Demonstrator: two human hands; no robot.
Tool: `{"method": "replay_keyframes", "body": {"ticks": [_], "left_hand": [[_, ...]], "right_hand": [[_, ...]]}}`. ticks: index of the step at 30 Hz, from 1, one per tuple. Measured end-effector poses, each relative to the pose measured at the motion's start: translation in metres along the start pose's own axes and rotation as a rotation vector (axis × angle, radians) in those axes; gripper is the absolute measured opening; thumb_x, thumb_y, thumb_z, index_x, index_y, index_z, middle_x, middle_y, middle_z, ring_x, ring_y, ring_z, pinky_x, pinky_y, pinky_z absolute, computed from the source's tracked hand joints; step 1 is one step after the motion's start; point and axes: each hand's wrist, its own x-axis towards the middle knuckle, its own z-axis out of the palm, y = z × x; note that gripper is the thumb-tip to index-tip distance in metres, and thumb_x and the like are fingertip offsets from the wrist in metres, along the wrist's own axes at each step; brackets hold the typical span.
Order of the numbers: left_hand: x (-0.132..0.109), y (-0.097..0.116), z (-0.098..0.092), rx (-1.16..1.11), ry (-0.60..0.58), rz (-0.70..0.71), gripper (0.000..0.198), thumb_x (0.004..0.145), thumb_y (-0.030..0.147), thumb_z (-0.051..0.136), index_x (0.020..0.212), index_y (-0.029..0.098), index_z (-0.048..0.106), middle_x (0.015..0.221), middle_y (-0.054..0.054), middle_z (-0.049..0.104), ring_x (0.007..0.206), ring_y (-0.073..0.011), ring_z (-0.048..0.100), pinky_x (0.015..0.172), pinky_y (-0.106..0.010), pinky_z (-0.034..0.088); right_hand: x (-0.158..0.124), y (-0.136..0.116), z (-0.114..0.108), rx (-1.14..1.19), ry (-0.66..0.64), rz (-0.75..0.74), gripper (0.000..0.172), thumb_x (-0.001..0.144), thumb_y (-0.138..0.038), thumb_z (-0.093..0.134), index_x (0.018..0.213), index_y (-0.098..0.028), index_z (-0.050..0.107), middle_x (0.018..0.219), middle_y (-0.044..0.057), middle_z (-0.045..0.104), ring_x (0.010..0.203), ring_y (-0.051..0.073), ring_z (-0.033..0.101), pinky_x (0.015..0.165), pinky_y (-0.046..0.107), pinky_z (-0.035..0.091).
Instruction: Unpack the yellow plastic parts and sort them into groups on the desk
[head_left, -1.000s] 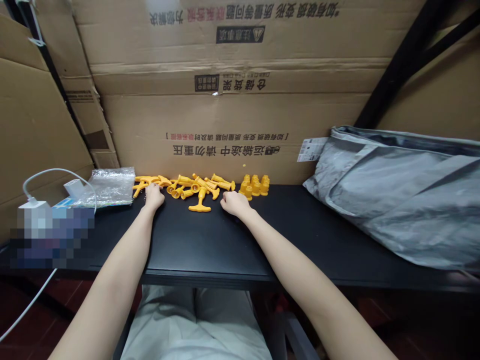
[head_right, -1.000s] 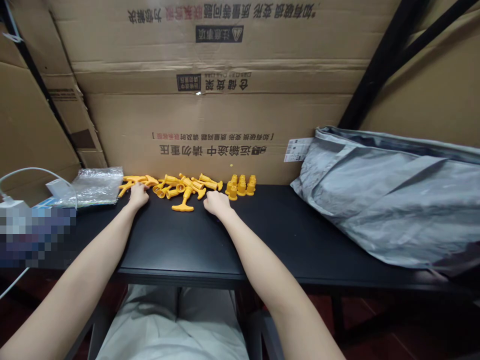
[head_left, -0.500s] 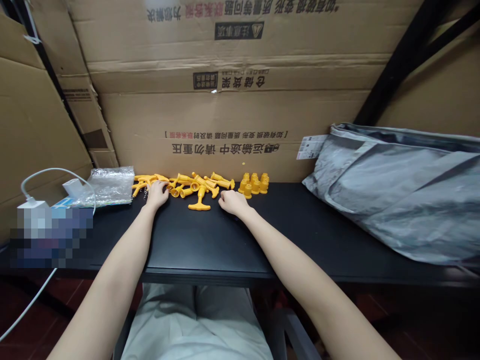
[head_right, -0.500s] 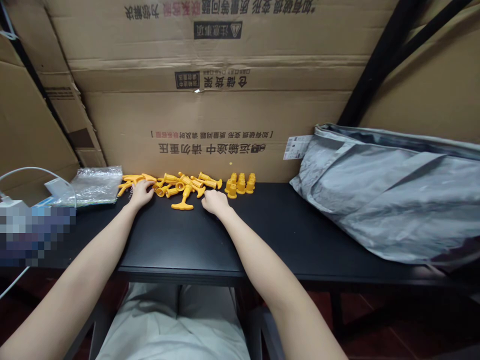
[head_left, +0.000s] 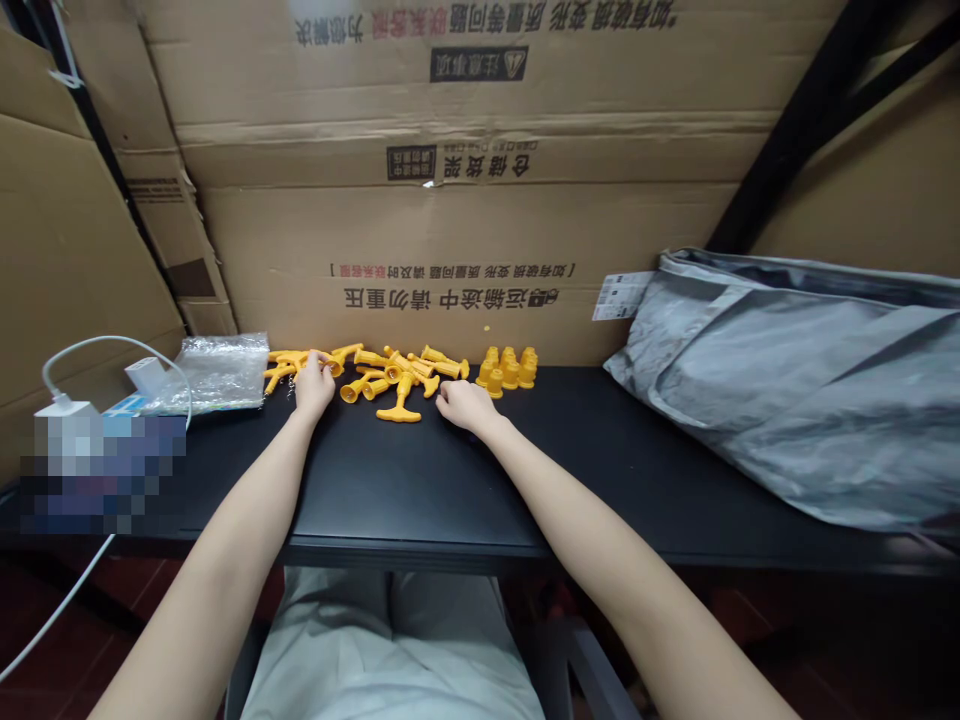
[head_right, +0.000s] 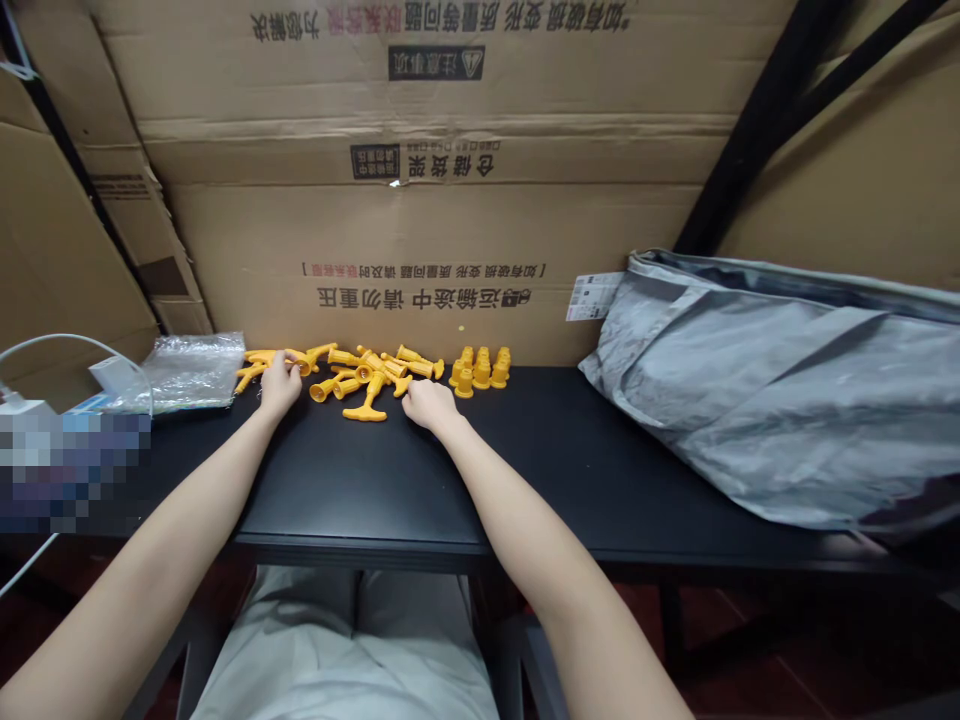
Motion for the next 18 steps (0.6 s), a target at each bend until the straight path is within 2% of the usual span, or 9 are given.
{"method": "replay_keyframes", "body": {"ticks": [3, 5, 10, 14, 18], "left_hand": [[-0.001, 0.006, -0.003, -0.063, 0.077, 0.008, 0.021, 0.088, 0.018, 0.041, 0.106, 0.019, 0.051, 0.09, -0.008, 0.072, 0.084, -0.022, 0.069, 0.079, -0.033, 0.049], [-0.004, 0.013, -0.006, -0.046, 0.086, 0.07, 0.019, 0.089, 0.02, 0.041, 0.106, 0.019, 0.05, 0.088, -0.007, 0.072, 0.079, -0.0205, 0.069, 0.075, -0.03, 0.048], [-0.022, 0.044, -0.01, 0.109, -0.008, 0.286, 0.018, 0.091, 0.027, 0.045, 0.105, 0.018, 0.052, 0.08, -0.006, 0.072, 0.069, -0.0202, 0.068, 0.063, -0.026, 0.045], [-0.037, 0.066, -0.005, 0.11, -0.075, 0.453, 0.019, 0.092, 0.026, 0.045, 0.107, 0.018, 0.053, 0.078, -0.005, 0.072, 0.068, -0.0179, 0.068, 0.06, -0.023, 0.044], [-0.048, 0.079, -0.002, 0.085, -0.117, 0.638, 0.016, 0.093, 0.027, 0.046, 0.103, 0.019, 0.055, 0.086, -0.006, 0.073, 0.072, -0.0165, 0.069, 0.06, -0.022, 0.045]], "right_hand": [[0.0, -0.001, -0.001, 0.043, 0.063, -0.004, 0.027, 0.092, -0.026, 0.043, 0.096, -0.017, 0.068, 0.102, 0.012, 0.072, 0.094, 0.026, 0.068, 0.077, 0.032, 0.048], [0.0, -0.002, -0.002, 0.109, 0.13, -0.03, 0.025, 0.093, -0.026, 0.044, 0.094, -0.017, 0.067, 0.1, 0.011, 0.072, 0.094, 0.025, 0.067, 0.081, 0.035, 0.047], [0.001, -0.013, -0.001, 0.499, 0.219, -0.154, 0.024, 0.094, -0.03, 0.046, 0.095, -0.019, 0.066, 0.098, 0.008, 0.072, 0.096, 0.023, 0.065, 0.09, 0.04, 0.045], [0.005, -0.026, 0.003, 0.962, 0.14, -0.171, 0.032, 0.097, -0.037, 0.039, 0.103, -0.019, 0.065, 0.099, 0.008, 0.071, 0.096, 0.02, 0.065, 0.09, 0.037, 0.046], [0.006, -0.032, -0.001, 1.369, -0.015, -0.028, 0.044, 0.099, -0.049, 0.031, 0.107, -0.019, 0.062, 0.095, 0.006, 0.071, 0.085, 0.017, 0.068, 0.077, 0.031, 0.051]]}}
